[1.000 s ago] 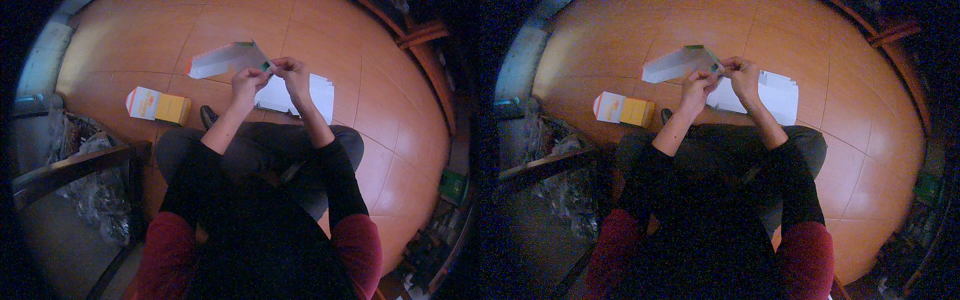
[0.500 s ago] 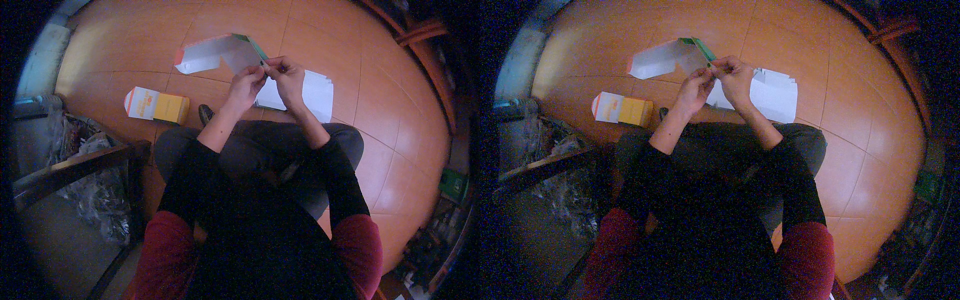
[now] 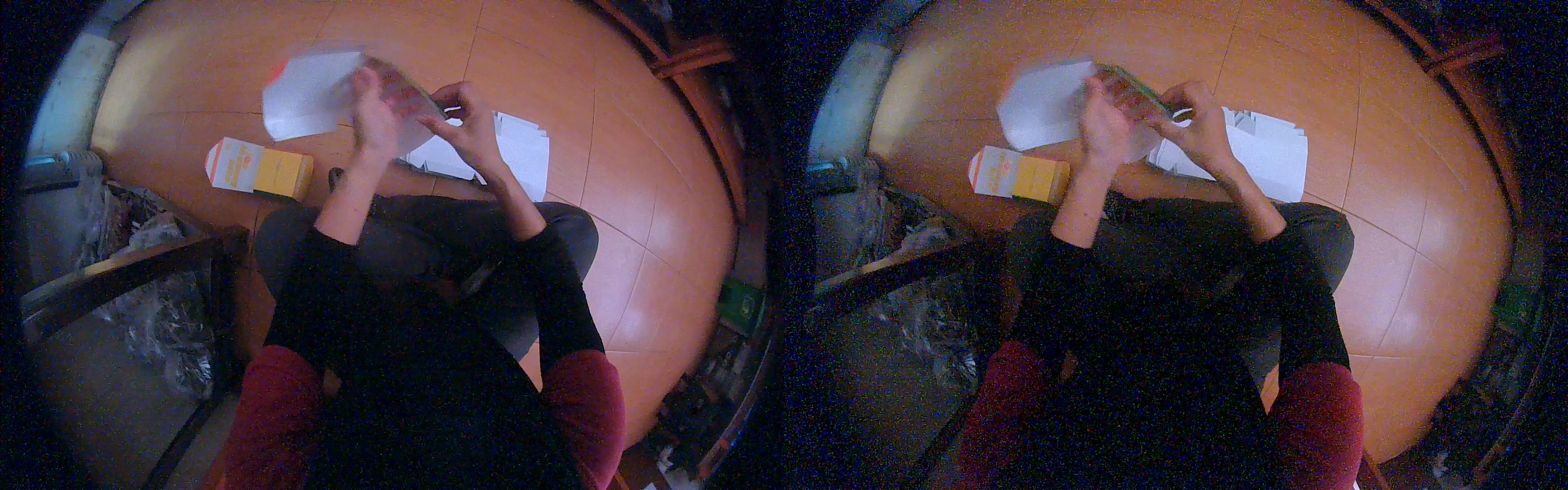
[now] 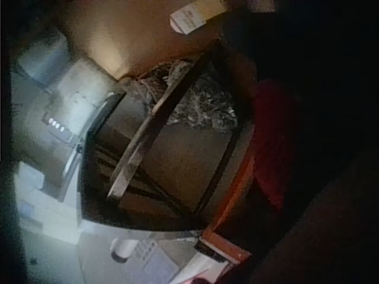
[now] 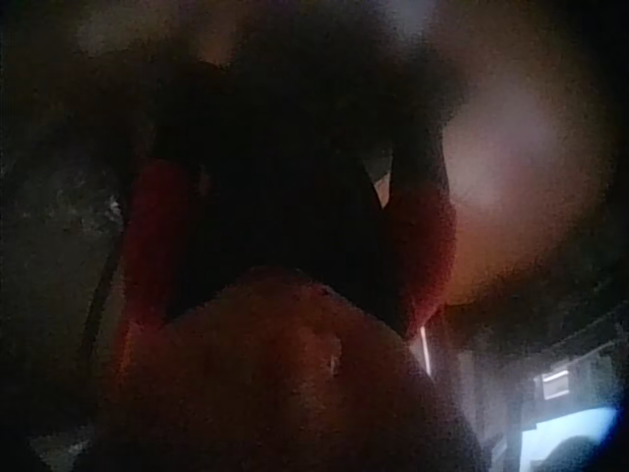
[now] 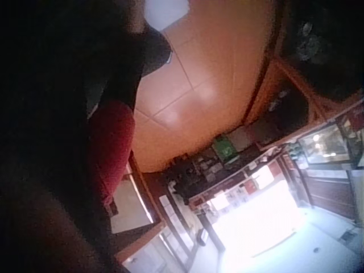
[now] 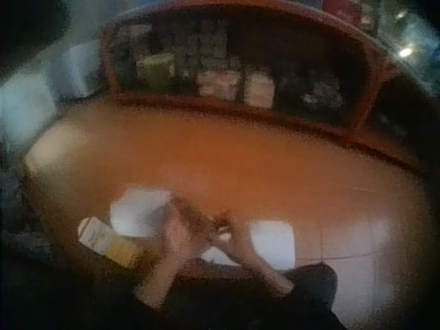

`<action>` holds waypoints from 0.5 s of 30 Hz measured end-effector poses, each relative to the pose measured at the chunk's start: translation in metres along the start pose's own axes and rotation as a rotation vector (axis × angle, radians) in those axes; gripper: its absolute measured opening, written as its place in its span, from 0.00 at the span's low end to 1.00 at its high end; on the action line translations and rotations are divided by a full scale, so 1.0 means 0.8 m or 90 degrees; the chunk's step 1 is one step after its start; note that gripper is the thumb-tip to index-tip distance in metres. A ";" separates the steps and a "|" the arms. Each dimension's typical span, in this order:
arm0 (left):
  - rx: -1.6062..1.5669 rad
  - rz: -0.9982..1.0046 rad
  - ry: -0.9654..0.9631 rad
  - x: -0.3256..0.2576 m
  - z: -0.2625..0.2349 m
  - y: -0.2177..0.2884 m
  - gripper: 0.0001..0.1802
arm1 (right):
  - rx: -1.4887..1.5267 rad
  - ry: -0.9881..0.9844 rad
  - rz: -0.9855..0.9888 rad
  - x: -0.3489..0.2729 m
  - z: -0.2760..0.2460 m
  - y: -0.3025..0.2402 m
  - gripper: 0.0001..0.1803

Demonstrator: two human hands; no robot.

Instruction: The person sits on the floor and assembles small paper boxes from flat sheets. They fold the sheets into box shapes and place them on top of a stack of completed boxes.

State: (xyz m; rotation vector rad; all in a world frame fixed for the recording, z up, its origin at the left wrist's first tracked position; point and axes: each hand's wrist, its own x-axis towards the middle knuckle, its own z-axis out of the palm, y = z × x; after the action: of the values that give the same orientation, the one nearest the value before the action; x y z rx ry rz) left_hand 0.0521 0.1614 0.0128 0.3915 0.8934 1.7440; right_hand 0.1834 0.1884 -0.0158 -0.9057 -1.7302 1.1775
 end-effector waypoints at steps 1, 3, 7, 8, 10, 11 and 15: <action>-0.103 -0.034 0.005 0.006 -0.006 0.014 0.11 | -0.096 -0.007 -0.064 -0.001 0.000 0.000 0.20; 0.016 -0.033 0.063 0.021 -0.029 0.019 0.11 | -0.284 -0.021 -0.195 -0.002 0.002 0.001 0.20; 0.178 -0.006 0.077 0.019 -0.031 -0.001 0.08 | -0.313 0.005 -0.195 -0.004 0.013 -0.012 0.21; 0.203 0.013 0.051 0.011 -0.022 -0.007 0.09 | -0.292 0.019 -0.171 -0.005 0.017 -0.014 0.22; 0.251 0.052 -0.002 -0.006 -0.004 -0.017 0.09 | -0.232 0.043 -0.113 -0.004 0.017 -0.011 0.23; 0.264 0.073 -0.010 -0.007 -0.003 -0.023 0.09 | -0.195 0.053 -0.079 -0.003 0.015 -0.003 0.24; 0.235 0.074 -0.014 -0.008 -0.004 -0.016 0.09 | -0.225 0.088 -0.172 0.000 0.005 -0.009 0.28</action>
State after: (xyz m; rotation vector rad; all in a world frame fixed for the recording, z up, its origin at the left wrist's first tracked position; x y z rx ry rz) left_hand 0.0606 0.1560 0.0023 0.7140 1.2004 1.6748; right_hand 0.1786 0.1847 -0.0095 -0.8989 -1.9080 0.6307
